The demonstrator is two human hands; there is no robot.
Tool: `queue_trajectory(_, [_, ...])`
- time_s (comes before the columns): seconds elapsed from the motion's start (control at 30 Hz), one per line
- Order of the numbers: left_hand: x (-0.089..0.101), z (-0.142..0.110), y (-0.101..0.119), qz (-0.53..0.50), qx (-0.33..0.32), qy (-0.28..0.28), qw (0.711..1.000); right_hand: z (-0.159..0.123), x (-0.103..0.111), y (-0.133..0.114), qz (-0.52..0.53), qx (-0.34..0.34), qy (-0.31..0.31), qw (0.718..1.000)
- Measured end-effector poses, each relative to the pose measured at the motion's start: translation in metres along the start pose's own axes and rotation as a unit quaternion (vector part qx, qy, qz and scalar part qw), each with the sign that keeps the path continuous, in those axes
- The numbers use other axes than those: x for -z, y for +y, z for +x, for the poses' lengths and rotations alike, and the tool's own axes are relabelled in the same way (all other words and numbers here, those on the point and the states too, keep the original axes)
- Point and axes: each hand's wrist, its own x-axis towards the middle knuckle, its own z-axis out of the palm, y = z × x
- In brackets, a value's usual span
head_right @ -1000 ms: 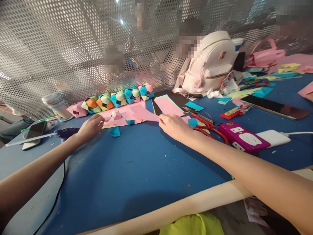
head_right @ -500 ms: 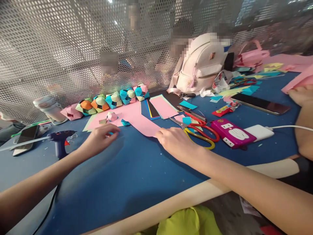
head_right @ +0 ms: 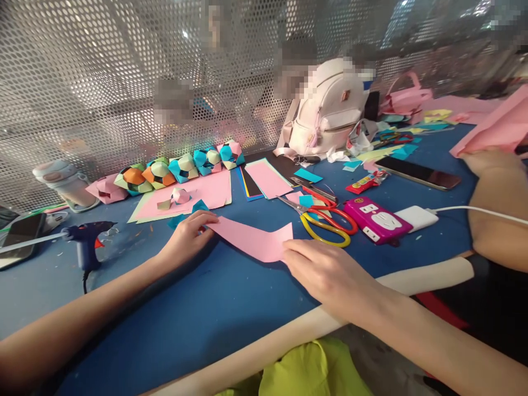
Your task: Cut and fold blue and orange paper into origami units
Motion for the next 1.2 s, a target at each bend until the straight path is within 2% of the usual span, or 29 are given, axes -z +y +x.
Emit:
queue_trajectory(0.1, [-0.001,0.002,-0.001,-0.067,0.059,-0.013,0.996,-0.016,0.006,0.005,0.0,-0.006,0.001,1.0])
queue_trajectory(0.27, [-0.003,-0.001,0.01,-0.188,0.069,-0.04,0.979,-0.032,0.008,0.009,0.065,-0.114,-0.037,0.991])
queue_trajectory(0.4, [-0.005,-0.004,0.017,-0.3,0.178,-0.046,0.936,-0.031,0.008,0.009,0.094,-0.13,-0.042,0.986])
queue_trajectory(0.47, [-0.009,-0.004,0.018,-0.323,0.216,-0.036,0.921,-0.031,0.007,0.008,0.099,-0.121,-0.05,0.986])
queue_trajectory(0.57, [-0.014,-0.005,0.016,-0.273,0.206,-0.034,0.939,-0.034,0.004,0.007,0.084,-0.115,-0.065,0.988])
queue_trajectory(0.7, [-0.016,-0.007,0.018,-0.214,0.142,-0.025,0.966,-0.041,0.002,0.011,0.035,-0.089,-0.053,0.994])
queue_trajectory(0.8, [-0.014,-0.008,0.022,-0.208,0.101,-0.017,0.973,-0.041,0.003,0.019,0.003,-0.118,-0.039,0.992])
queue_trajectory(0.9, [-0.011,-0.007,0.021,-0.185,0.107,-0.028,0.976,-0.029,0.003,0.033,-0.018,-0.165,-0.035,0.986])
queue_trajectory(0.97, [-0.008,-0.004,0.017,-0.149,0.126,-0.027,0.981,-0.012,0.0,0.046,-0.022,-0.173,-0.058,0.983])
queue_trajectory(1.1, [-0.006,0.006,0.005,-0.1,0.163,-0.007,0.981,0.037,-0.018,0.075,-0.055,-0.252,-0.162,0.952])
queue_trajectory(1.2, [-0.005,0.012,-0.001,-0.092,0.163,-0.001,0.982,0.073,-0.041,0.095,-0.067,-0.262,-0.249,0.93])
